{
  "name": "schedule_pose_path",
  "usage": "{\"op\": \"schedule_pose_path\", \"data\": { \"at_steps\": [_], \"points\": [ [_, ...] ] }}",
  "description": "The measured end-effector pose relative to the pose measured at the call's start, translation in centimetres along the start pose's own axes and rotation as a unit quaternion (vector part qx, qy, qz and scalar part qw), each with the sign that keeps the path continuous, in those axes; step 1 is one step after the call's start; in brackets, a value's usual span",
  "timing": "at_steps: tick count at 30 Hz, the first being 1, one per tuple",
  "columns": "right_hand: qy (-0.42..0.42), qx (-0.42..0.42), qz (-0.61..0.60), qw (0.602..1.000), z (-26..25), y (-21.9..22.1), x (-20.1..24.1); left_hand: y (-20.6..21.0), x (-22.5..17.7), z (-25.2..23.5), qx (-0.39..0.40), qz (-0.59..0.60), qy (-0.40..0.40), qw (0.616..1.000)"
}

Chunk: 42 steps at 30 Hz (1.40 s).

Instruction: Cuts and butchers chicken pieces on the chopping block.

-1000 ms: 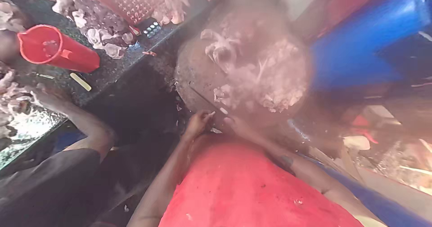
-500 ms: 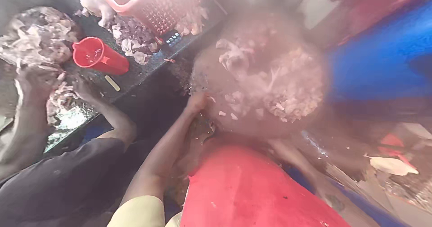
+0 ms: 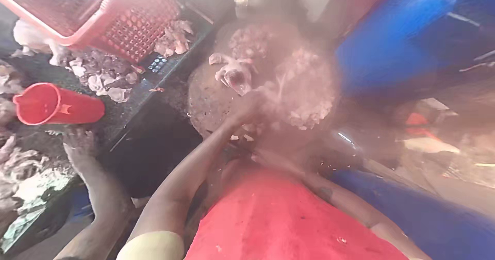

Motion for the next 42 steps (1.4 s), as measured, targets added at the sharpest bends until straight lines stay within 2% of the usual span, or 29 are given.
{"op": "schedule_pose_path", "data": {
  "at_steps": [4, 6, 8, 10, 12, 13, 15, 17, 19, 21, 22, 23, 25, 27, 31, 33, 34, 35, 36, 37, 38, 39, 40, 42],
  "points": [
    [0.004, 0.03, -0.056, 0.998, -0.9, 0.2, 0.4, 2.6, 0.5, -6.3, 0.027, -0.127, -0.032, 0.991],
    [-0.001, 0.02, -0.095, 0.995, -0.6, 0.0, -0.1, 1.5, -0.3, -7.9, 0.072, -0.17, -0.039, 0.982],
    [0.005, -0.013, -0.125, 0.992, 0.1, -0.4, -1.1, -1.3, -2.0, -7.9, 0.081, -0.179, -0.047, 0.979],
    [0.03, -0.06, -0.149, 0.987, 0.8, -0.8, -3.3, -5.8, -4.0, -6.2, 0.057, -0.09, -0.086, 0.991],
    [0.059, -0.117, -0.182, 0.975, 2.3, -1.7, -5.5, -9.7, -4.8, -2.5, -0.026, 0.052, -0.123, 0.991],
    [0.075, -0.139, -0.208, 0.965, 3.0, -2.3, -6.6, -11.2, -4.9, 0.0, -0.087, 0.124, -0.134, 0.979],
    [0.101, -0.192, -0.257, 0.942, 3.8, -3.0, -9.0, -12.0, -4.2, 5.1, -0.196, 0.269, -0.135, 0.933],
    [0.114, -0.23, -0.282, 0.924, 4.1, -3.1, -11.0, -10.2, -2.6, 9.7, -0.237, 0.408, -0.157, 0.867],
    [0.113, -0.242, -0.283, 0.921, 3.8, -3.2, -12.0, -6.2, -1.1, 13.4, -0.259, 0.507, -0.196, 0.798],
    [0.116, -0.24, -0.252, 0.93, 3.6, -3.4, -11.4, -0.4, 0.2, 16.1, -0.285, 0.545, -0.269, 0.741],
    [0.116, -0.24, -0.227, 0.937, 3.7, -3.6, -10.7, 2.7, 0.9, 17.0, -0.294, 0.539, -0.316, 0.723],
    [0.106, -0.245, -0.205, 0.942, 3.9, -4.2, -9.8, 5.2, 1.6, 17.5, -0.297, 0.517, -0.348, 0.723],
    [0.027, -0.275, -0.2, 0.94, 4.8, -6.2, -6.5, 7.7, 2.1, 17.5, -0.3, 0.473, -0.373, 0.74],
    [-0.102, -0.299, -0.248, 0.916, 7.1, -8.6, -1.3, 7.6, 1.6, 17.1, -0.283, 0.437, -0.38, 0.764],
    [-0.371, -0.291, -0.347, 0.811, 11.6, -12.1, 8.4, 5.6, 0.9, 15.9, -0.202, 0.319, -0.405, 0.833],
    [-0.432, -0.321, -0.309, 0.784, 10.8, -10.8, 9.2, 5.4, 1.0, 15.6, -0.177, 0.294, -0.409, 0.845],
    [-0.42, -0.349, -0.256, 0.798, 9.3, -9.0, 7.9, 5.4, 1.1, 15.5, -0.172, 0.292, -0.409, 0.847],
    [-0.365, -0.364, -0.169, 0.84, 7.4, -7.0, 5.5, 5.4, 1.2, 15.6, -0.169, 0.293, -0.407, 0.848],
    [-0.266, -0.33, -0.087, 0.901, 5.4, -5.3, 3.0, 5.2, 1.3, 15.6, -0.169, 0.295, -0.405, 0.849],
    [-0.133, -0.248, -0.038, 0.959, 3.4, -4.2, 1.0, 5.1, 1.4, 15.8, -0.172, 0.295, -0.403, 0.849],
    [-0.017, -0.165, -0.017, 0.986, 1.8, -3.4, -0.5, 5.0, 1.4, 16.3, -0.177, 0.294, -0.405, 0.847],
    [0.053, -0.119, -0.005, 0.991, 1.0, -3.2, -0.9, 4.7, 1.5, 17.2, -0.188, 0.292, -0.407, 0.845],
    [0.078, -0.108, 0.007, 0.991, 1.1, -3.8, -0.4, 4.2, 1.7, 18.0, -0.204, 0.289, -0.411, 0.84],
    [0.055, -0.149, 0.005, 0.987, 3.2, -4.1, 0.6, 4.1, 2.0, 20.5, -0.216, 0.291, -0.42, 0.832]
  ]
}}
Point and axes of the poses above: each hand's wrist, its own z-axis away from the middle knuckle, its own y-axis out of the palm, x = y × z, the point moved 3 cm from there along -z, towards the middle knuckle, and after that the axes turned 6 degrees about y, right-handed, at the moved point
